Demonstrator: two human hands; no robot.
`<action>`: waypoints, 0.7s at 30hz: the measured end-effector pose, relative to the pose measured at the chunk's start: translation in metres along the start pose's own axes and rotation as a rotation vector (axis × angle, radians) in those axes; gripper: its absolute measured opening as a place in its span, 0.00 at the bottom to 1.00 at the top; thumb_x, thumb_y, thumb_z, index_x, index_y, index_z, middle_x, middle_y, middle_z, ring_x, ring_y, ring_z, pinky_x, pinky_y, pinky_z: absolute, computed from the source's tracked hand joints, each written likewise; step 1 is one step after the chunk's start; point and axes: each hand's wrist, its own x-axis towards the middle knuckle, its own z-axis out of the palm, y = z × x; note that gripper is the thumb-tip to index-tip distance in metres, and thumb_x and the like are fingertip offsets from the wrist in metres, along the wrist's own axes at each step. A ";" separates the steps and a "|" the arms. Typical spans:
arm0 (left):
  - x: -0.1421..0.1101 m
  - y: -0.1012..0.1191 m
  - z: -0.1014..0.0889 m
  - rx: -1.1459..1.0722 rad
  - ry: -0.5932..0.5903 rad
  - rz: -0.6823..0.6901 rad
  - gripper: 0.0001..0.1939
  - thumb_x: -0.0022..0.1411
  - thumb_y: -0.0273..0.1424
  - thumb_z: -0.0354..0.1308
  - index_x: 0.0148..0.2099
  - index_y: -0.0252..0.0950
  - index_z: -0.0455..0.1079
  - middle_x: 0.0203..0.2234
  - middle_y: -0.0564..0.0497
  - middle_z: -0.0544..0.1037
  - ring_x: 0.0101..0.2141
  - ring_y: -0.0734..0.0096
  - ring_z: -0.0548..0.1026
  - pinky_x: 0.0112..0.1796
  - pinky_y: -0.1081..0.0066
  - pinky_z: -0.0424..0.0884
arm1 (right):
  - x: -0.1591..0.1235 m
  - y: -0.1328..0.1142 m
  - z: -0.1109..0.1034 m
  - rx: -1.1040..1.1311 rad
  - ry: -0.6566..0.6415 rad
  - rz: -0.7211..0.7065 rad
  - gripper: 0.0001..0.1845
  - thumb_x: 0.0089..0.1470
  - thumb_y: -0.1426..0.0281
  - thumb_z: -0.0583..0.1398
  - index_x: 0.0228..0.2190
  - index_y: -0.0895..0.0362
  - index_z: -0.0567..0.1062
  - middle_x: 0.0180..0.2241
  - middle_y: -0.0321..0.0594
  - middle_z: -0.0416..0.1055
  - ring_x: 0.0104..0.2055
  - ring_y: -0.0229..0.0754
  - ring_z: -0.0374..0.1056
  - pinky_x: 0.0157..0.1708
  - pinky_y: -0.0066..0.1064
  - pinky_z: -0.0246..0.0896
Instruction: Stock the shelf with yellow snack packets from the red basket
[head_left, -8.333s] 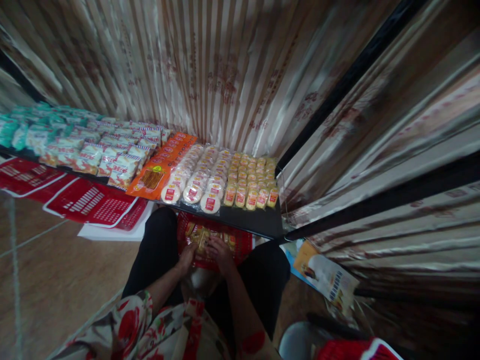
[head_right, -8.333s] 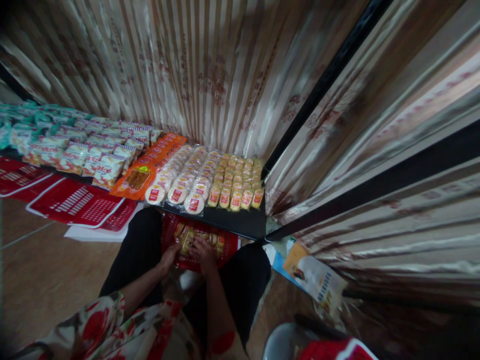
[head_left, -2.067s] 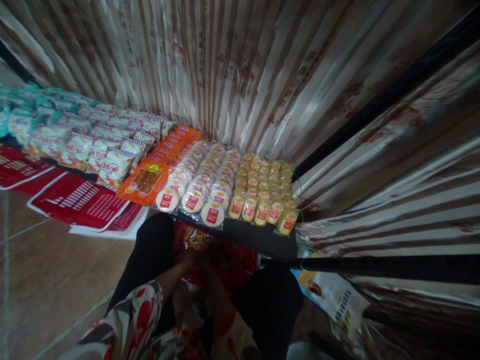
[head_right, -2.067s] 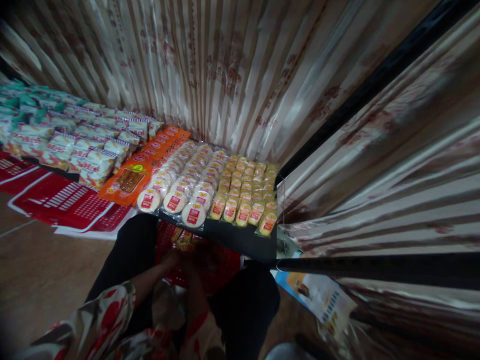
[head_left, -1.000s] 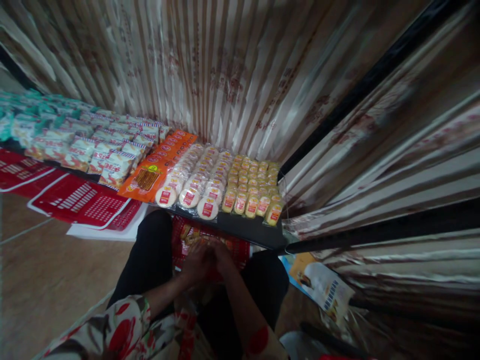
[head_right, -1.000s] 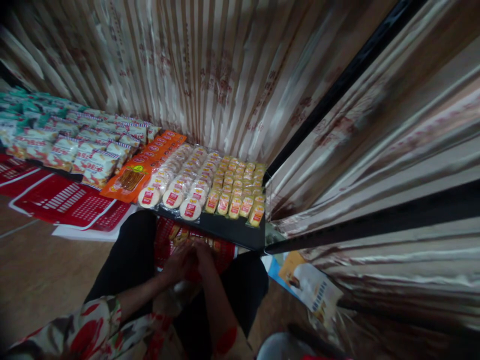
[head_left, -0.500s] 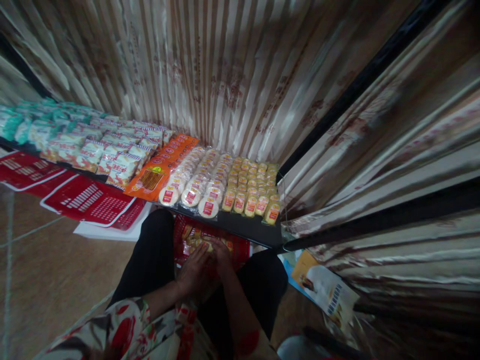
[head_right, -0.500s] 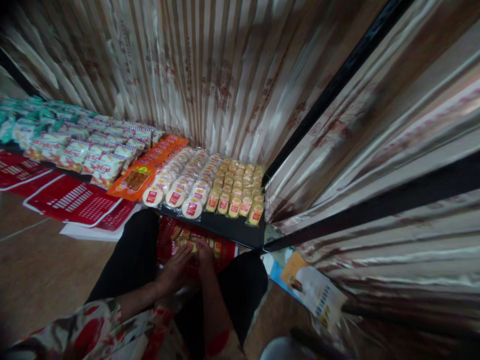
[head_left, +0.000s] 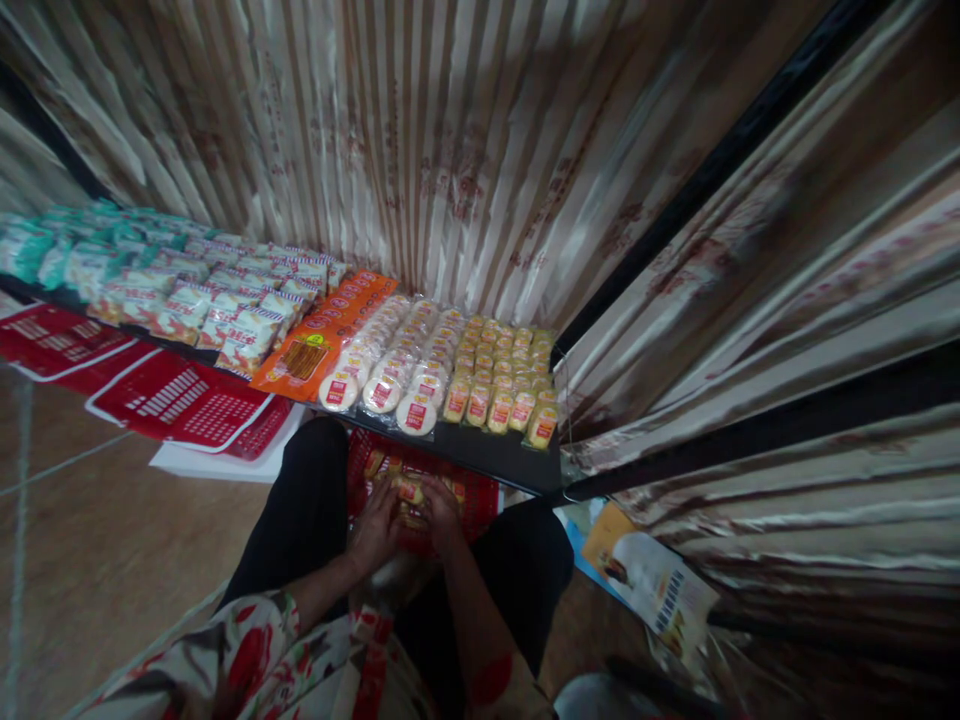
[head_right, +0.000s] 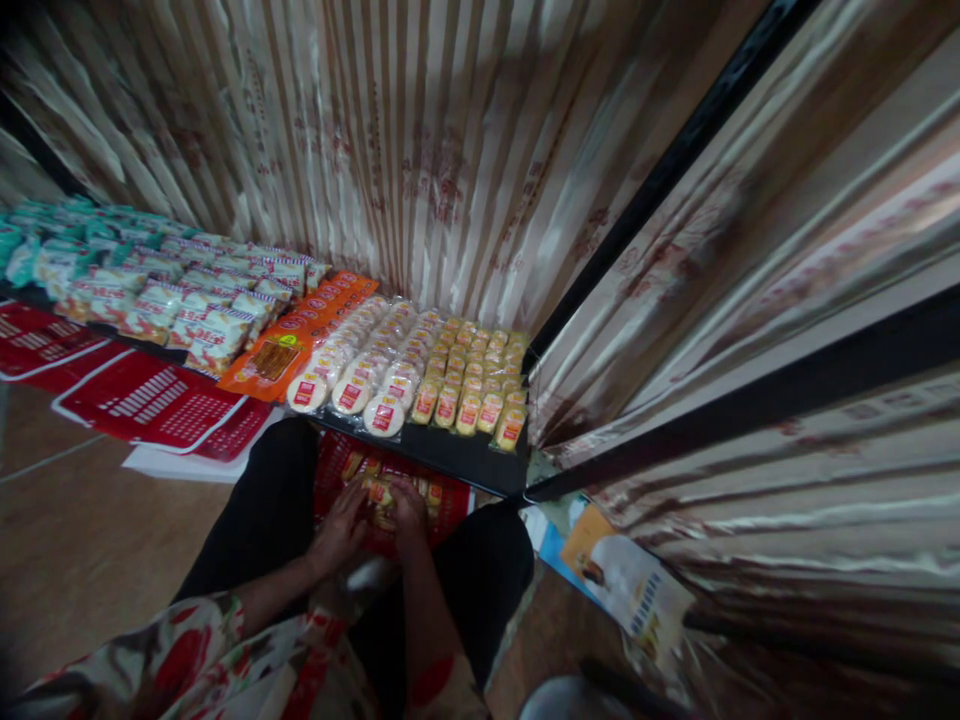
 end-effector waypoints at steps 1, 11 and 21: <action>0.001 -0.001 0.000 -0.029 0.007 -0.025 0.28 0.55 0.24 0.47 0.60 0.30 0.56 0.60 0.40 0.58 0.62 0.60 0.50 0.60 0.52 0.51 | -0.001 0.000 0.000 -0.004 -0.010 -0.004 0.15 0.30 0.64 0.64 0.26 0.55 0.75 0.24 0.35 0.73 0.24 0.38 0.67 0.22 0.28 0.61; 0.012 0.006 -0.016 -0.322 0.008 -0.368 0.24 0.61 0.32 0.46 0.58 0.33 0.59 0.54 0.41 0.67 0.55 0.64 0.65 0.55 0.62 0.61 | -0.007 -0.002 0.005 -0.108 -0.175 -0.117 0.15 0.30 0.63 0.66 0.25 0.55 0.73 0.28 0.36 0.73 0.30 0.40 0.68 0.31 0.30 0.61; 0.017 0.021 -0.035 -0.423 0.044 -0.440 0.21 0.60 0.32 0.46 0.55 0.33 0.62 0.47 0.46 0.74 0.50 0.66 0.70 0.50 0.68 0.65 | -0.018 -0.003 0.009 -0.214 -0.237 -0.117 0.12 0.32 0.64 0.65 0.25 0.54 0.74 0.23 0.33 0.71 0.27 0.38 0.65 0.28 0.28 0.57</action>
